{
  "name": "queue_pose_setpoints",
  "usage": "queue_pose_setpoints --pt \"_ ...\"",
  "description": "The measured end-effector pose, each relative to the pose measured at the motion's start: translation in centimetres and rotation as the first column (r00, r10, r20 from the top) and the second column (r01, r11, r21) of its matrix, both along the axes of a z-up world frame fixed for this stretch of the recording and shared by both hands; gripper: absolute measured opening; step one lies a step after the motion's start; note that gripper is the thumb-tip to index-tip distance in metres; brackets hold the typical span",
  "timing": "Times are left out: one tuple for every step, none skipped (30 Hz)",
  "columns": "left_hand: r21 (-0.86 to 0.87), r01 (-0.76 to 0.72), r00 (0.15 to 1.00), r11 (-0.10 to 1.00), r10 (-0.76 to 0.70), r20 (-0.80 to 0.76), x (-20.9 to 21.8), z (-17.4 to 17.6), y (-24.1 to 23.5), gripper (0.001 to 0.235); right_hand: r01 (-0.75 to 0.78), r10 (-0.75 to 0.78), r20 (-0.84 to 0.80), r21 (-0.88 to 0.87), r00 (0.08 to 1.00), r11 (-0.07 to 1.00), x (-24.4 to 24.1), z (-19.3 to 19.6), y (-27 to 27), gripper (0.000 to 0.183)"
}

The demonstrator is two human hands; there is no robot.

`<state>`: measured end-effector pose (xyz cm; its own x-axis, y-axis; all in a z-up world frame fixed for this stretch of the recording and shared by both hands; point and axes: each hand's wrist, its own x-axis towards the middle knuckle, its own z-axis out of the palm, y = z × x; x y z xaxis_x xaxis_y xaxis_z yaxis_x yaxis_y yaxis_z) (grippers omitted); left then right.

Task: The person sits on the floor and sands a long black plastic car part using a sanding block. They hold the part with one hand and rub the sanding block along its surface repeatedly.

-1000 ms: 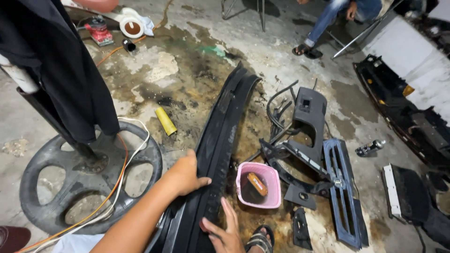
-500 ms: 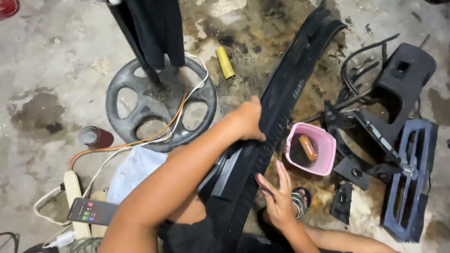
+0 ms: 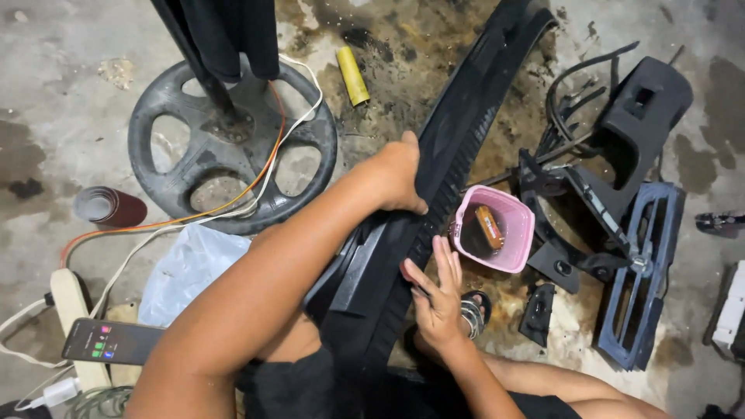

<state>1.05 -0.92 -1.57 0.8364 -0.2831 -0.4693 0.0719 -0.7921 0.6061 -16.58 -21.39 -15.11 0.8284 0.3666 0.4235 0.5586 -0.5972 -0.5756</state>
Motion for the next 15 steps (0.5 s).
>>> queue_pose_setpoints --pt "0.002 -0.001 1.0 1.0 0.001 -0.005 -0.3 0.2 0.2 0.105 -0.001 0.001 -0.005 0.002 1.0 1.0 -0.8 0.1 -0.6 0.037" --pt "0.013 0.006 0.999 1.0 -0.005 -0.037 -0.4 0.5 0.3 0.107 -0.005 0.005 -0.015 -0.046 1.0 0.999 -1.5 0.2 -1.1 0.038" --pt "0.025 0.013 0.998 1.0 -0.011 -0.069 -0.5 0.9 0.5 0.11 -0.01 0.008 -0.025 -0.094 1.0 0.996 -2.2 0.3 -1.7 0.038" --pt "0.026 0.007 0.998 1.0 -0.006 -0.066 -0.2 0.0 0.4 0.11 -0.015 0.013 -0.021 -0.093 1.0 0.996 -1.6 0.6 -1.2 0.038" --pt "0.025 0.004 1.0 1.0 -0.005 0.006 0.1 -1.0 0.2 0.107 -0.021 0.021 0.0 -0.117 1.0 0.993 -1.0 0.8 -0.8 0.037" --pt "0.019 0.013 0.998 1.0 -0.015 0.063 -0.2 -2.1 -0.3 0.104 -0.016 0.017 0.006 -0.147 1.0 0.989 -1.4 1.2 -0.7 0.038" --pt "0.013 0.02 0.998 1.0 -0.02 0.052 -0.7 -1.2 0.0 0.104 -0.012 0.011 -0.005 -0.152 1.0 0.988 -1.4 0.7 -0.6 0.038" --pt "-0.053 0.049 0.994 0.997 -0.044 0.095 -0.5 -0.2 0.5 0.098 -0.028 0.029 0.016 -0.072 0.999 0.997 -0.4 0.1 -0.4 0.038" --pt "-0.118 0.081 0.988 0.99 -0.064 0.14 -0.4 0.9 1.2 0.093 -0.045 0.045 0.039 0.008 0.998 0.999 0.4 -0.5 -0.2 0.039" --pt "-0.12 0.055 0.991 0.991 -0.04 0.124 -0.7 0.7 0.9 0.093 -0.068 0.068 0.023 0.008 0.997 0.998 -0.4 -0.8 -1.1 0.039" --pt "-0.111 0.066 0.991 0.992 -0.052 0.125 -0.9 0.6 0.7 0.094 -0.055 0.055 0.014 0.0 0.998 0.998 -1.2 -1.0 -1.9 0.038" --pt "-0.101 0.081 0.989 0.992 -0.067 0.133 -0.5 0.5 0.7 0.095 -0.039 0.039 0.013 -0.008 0.999 0.999 -1.2 -1.4 -2.6 0.037" --pt "-0.101 0.059 0.991 0.993 -0.046 0.126 -0.7 -0.5 0.4 0.095 -0.06 0.06 0.006 -0.008 0.998 0.998 -1.5 -0.8 -2.0 0.037" --pt "-0.028 0.038 0.995 0.999 -0.035 0.093 -0.4 -1.2 -0.2 0.1 -0.05 0.049 -0.015 -0.031 0.999 0.998 -1.4 -0.4 -1.4 0.038" --pt "0.045 0.017 0.998 0.999 -0.02 0.061 0.0 -1.8 -0.9 0.105 -0.04 0.038 -0.037 -0.055 0.999 0.998 -1.2 -0.1 -0.9 0.039"
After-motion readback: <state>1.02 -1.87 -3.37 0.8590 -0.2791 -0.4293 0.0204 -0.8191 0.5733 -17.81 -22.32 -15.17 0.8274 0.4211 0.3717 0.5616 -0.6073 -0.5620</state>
